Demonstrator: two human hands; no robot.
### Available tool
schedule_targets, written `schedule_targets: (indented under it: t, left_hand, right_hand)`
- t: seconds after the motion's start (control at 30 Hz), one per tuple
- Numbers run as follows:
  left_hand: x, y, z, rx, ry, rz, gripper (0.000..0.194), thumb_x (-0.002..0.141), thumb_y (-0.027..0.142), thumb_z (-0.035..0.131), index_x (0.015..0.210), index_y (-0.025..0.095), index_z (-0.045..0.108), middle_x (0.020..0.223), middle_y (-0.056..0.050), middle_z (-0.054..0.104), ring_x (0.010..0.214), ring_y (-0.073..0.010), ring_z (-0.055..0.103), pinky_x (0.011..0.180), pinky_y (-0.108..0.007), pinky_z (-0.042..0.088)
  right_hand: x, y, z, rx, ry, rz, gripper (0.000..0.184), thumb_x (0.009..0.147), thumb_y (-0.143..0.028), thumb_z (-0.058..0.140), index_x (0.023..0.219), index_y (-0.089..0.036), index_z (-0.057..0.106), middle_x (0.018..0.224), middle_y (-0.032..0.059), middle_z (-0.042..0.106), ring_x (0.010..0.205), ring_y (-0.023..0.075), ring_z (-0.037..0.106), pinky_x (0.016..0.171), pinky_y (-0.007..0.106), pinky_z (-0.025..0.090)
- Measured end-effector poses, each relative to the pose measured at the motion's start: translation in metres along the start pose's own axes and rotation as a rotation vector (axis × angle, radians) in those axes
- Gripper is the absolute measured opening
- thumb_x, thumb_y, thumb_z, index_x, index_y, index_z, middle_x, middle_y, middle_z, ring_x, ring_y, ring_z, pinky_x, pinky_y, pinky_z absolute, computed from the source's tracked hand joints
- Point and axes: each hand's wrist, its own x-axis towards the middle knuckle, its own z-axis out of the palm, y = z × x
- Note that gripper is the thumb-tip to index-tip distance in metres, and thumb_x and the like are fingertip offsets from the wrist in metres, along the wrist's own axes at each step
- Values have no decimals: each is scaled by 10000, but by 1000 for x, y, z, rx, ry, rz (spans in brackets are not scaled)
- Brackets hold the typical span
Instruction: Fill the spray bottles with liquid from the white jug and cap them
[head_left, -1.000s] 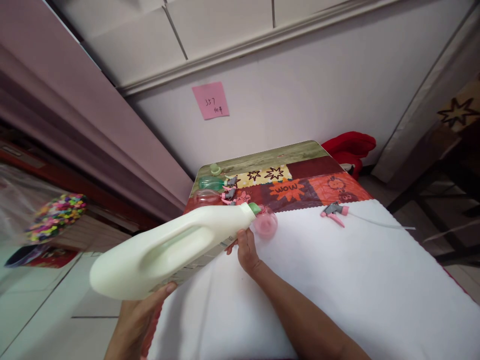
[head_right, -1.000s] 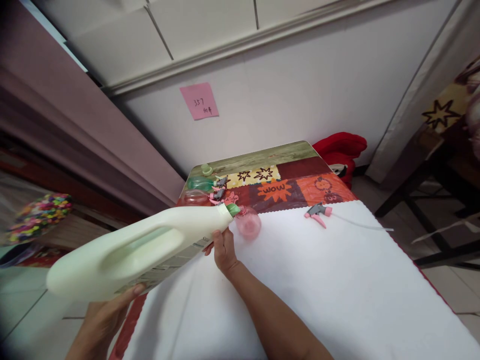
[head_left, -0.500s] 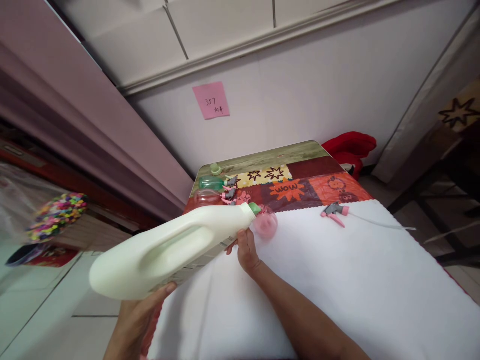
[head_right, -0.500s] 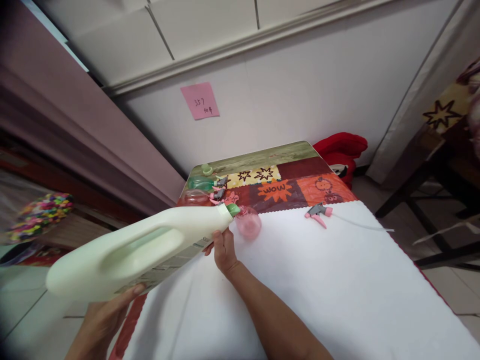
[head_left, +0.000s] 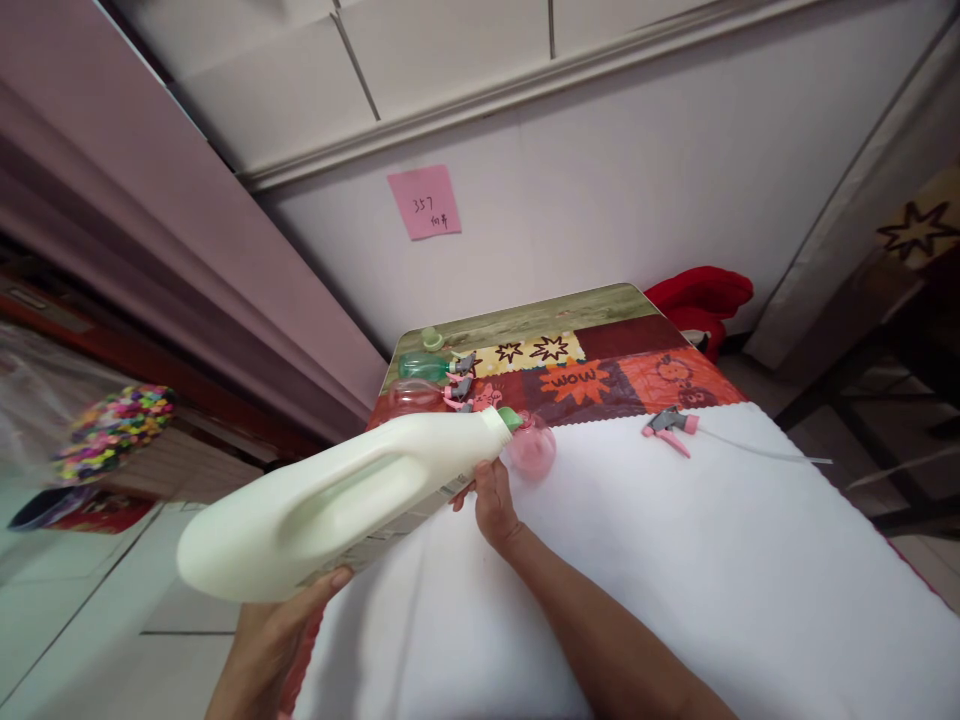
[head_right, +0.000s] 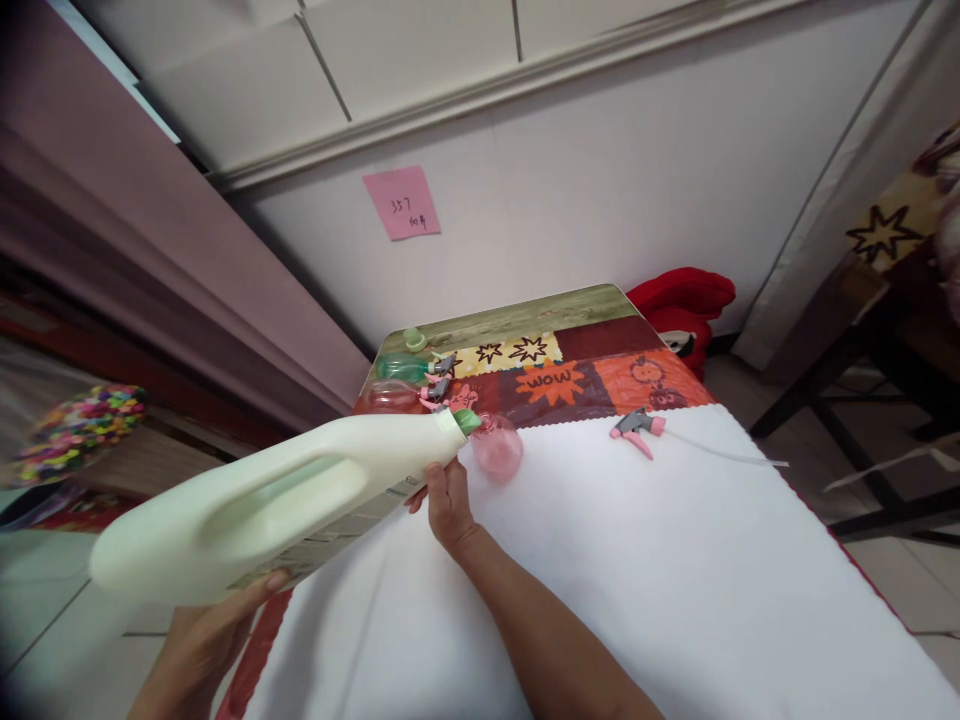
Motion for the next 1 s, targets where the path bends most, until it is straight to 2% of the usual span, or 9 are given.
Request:
schedule_targets:
  t: [0.23, 0.47, 0.57, 0.83, 1.0]
  left_hand:
    - [-3, 3, 2, 13, 8, 1, 786, 412, 205, 954, 1169, 225, 742, 1032, -52, 813, 1101, -356, 723, 930, -401, 622]
    - [-5, 3, 2, 2, -2, -4, 762, 473, 238, 948, 1203, 250, 732, 1037, -28, 814, 1096, -317, 730, 989, -373, 591]
    - [-6, 5, 4, 4, 1, -6, 767, 438, 223, 955, 1174, 256, 743, 1036, -24, 814, 1101, -322, 727, 992, -370, 590]
    - [-12, 13, 11, 25, 45, -14, 662, 461, 249, 941, 1097, 233, 760, 1031, -42, 813, 1143, -366, 704, 979, -437, 600]
    - [-10, 8, 7, 11, 10, 26, 657, 483, 236, 935, 1115, 245, 757, 1026, -38, 814, 1161, -346, 697, 1020, -418, 569]
  right_hand:
    - [0, 2, -1, 39, -1, -9, 634, 902, -754, 458, 953, -146, 630, 481, 14, 626, 354, 162, 566, 367, 262, 464]
    - [0, 2, 0, 25, 1, -1, 652, 893, -777, 445, 947, -152, 620, 483, 11, 624, 366, 169, 575, 368, 268, 460]
    - [0, 2, -1, 16, 4, 10, 662, 885, -794, 441, 930, -159, 623, 484, 16, 626, 371, 171, 577, 371, 272, 460]
    - [-1, 0, 0, -2, -2, 9, 670, 889, -798, 423, 886, -161, 629, 455, 9, 592, 370, 167, 566, 385, 269, 460]
    - [0, -1, 0, 7, -4, 6, 679, 881, -810, 431, 895, -161, 629, 452, 4, 590, 361, 164, 554, 377, 266, 458]
